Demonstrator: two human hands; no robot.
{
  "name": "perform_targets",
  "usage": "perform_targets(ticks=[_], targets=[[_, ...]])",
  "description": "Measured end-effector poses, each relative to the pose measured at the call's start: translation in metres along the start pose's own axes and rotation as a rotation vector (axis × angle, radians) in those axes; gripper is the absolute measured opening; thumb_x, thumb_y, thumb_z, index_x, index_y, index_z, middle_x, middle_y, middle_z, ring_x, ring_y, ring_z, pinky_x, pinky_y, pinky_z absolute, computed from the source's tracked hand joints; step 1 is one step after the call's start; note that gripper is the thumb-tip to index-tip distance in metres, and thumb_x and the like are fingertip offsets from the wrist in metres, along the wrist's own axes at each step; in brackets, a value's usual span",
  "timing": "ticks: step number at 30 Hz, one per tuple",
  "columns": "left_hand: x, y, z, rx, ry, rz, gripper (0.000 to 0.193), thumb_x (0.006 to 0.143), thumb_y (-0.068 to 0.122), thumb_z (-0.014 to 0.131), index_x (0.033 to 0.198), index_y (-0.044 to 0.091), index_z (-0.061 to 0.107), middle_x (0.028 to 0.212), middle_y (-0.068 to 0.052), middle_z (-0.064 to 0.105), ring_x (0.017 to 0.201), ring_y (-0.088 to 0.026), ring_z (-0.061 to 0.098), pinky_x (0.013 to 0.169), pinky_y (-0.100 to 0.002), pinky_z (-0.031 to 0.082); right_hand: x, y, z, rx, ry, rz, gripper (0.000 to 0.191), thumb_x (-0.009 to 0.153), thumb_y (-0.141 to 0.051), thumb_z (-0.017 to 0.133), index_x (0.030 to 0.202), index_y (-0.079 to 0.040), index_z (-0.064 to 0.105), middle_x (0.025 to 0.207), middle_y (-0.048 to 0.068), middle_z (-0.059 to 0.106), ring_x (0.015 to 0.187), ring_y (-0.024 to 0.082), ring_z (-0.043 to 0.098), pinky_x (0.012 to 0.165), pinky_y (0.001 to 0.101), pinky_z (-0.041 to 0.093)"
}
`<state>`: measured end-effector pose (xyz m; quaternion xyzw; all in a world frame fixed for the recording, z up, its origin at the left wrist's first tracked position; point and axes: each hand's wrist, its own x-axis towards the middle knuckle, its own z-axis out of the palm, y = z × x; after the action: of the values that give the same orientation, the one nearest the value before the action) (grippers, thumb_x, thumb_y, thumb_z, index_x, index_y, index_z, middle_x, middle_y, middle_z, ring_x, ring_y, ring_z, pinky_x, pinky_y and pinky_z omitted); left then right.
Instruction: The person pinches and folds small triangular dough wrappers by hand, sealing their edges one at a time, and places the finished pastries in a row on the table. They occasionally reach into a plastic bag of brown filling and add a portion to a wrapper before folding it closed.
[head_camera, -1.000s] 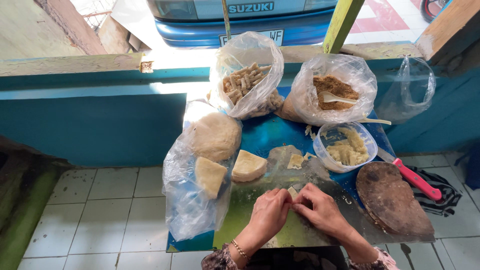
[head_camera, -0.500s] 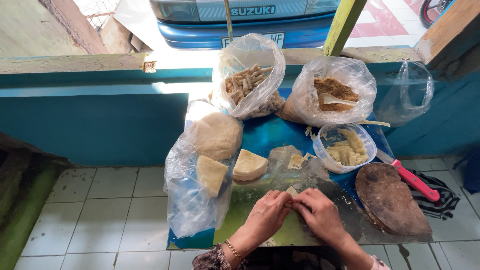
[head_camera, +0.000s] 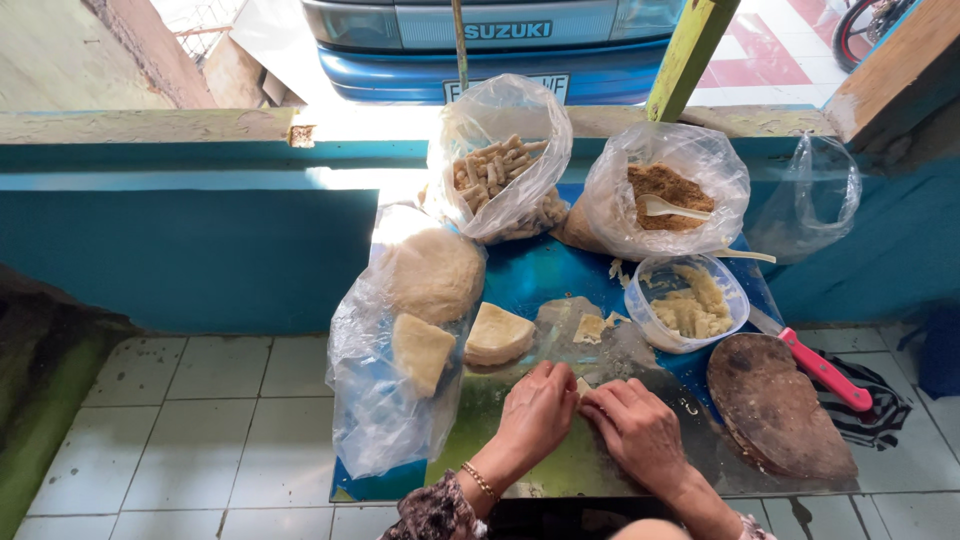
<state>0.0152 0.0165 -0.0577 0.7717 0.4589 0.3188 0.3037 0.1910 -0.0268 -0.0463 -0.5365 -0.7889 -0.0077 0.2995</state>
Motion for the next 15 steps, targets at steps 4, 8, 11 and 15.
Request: perform_targets(ticks=[4, 8, 11, 15], targets=[[-0.011, 0.001, -0.005, 0.049, 0.003, 0.221, 0.011, 0.093, 0.013, 0.069, 0.091, 0.005, 0.062, 0.092, -0.014, 0.063, 0.093, -0.037, 0.063, 0.077, -0.046, 0.051, 0.003, 0.005, 0.002, -0.045, -0.012, 0.001, 0.014, 0.080, -0.016, 0.075, 0.093, -0.012, 0.072, 0.092, 0.003, 0.066, 0.086, 0.024, 0.065, 0.070, 0.0373, 0.052], [-0.010, -0.003, -0.002, 0.138, 0.000, 0.262, 0.006, 0.089, 0.010, 0.068, 0.091, 0.006, 0.063, 0.094, -0.012, 0.063, 0.095, -0.036, 0.062, 0.079, -0.045, 0.052, -0.004, -0.003, 0.003, -0.149, 0.062, -0.115, 0.024, 0.079, -0.014, 0.073, 0.102, -0.007, 0.072, 0.098, 0.004, 0.068, 0.087, 0.025, 0.065, 0.070, 0.0388, 0.050], [-0.004, -0.006, 0.001, 0.107, 0.024, 0.207, 0.006, 0.091, 0.011, 0.069, 0.090, 0.007, 0.065, 0.093, -0.013, 0.062, 0.094, -0.037, 0.062, 0.079, -0.046, 0.052, -0.004, -0.003, 0.003, -0.151, 0.054, -0.102, 0.025, 0.079, -0.016, 0.074, 0.102, -0.008, 0.071, 0.098, 0.002, 0.069, 0.086, 0.024, 0.065, 0.069, 0.0386, 0.048], [-0.005, -0.010, 0.004, 0.056, 0.036, 0.218, 0.009, 0.087, 0.011, 0.071, 0.089, 0.005, 0.065, 0.095, -0.016, 0.061, 0.094, -0.039, 0.061, 0.077, -0.047, 0.051, 0.003, 0.006, 0.002, -0.074, 0.016, -0.058, 0.023, 0.077, -0.017, 0.075, 0.099, -0.013, 0.071, 0.099, -0.001, 0.070, 0.090, 0.024, 0.065, 0.072, 0.0374, 0.050]])
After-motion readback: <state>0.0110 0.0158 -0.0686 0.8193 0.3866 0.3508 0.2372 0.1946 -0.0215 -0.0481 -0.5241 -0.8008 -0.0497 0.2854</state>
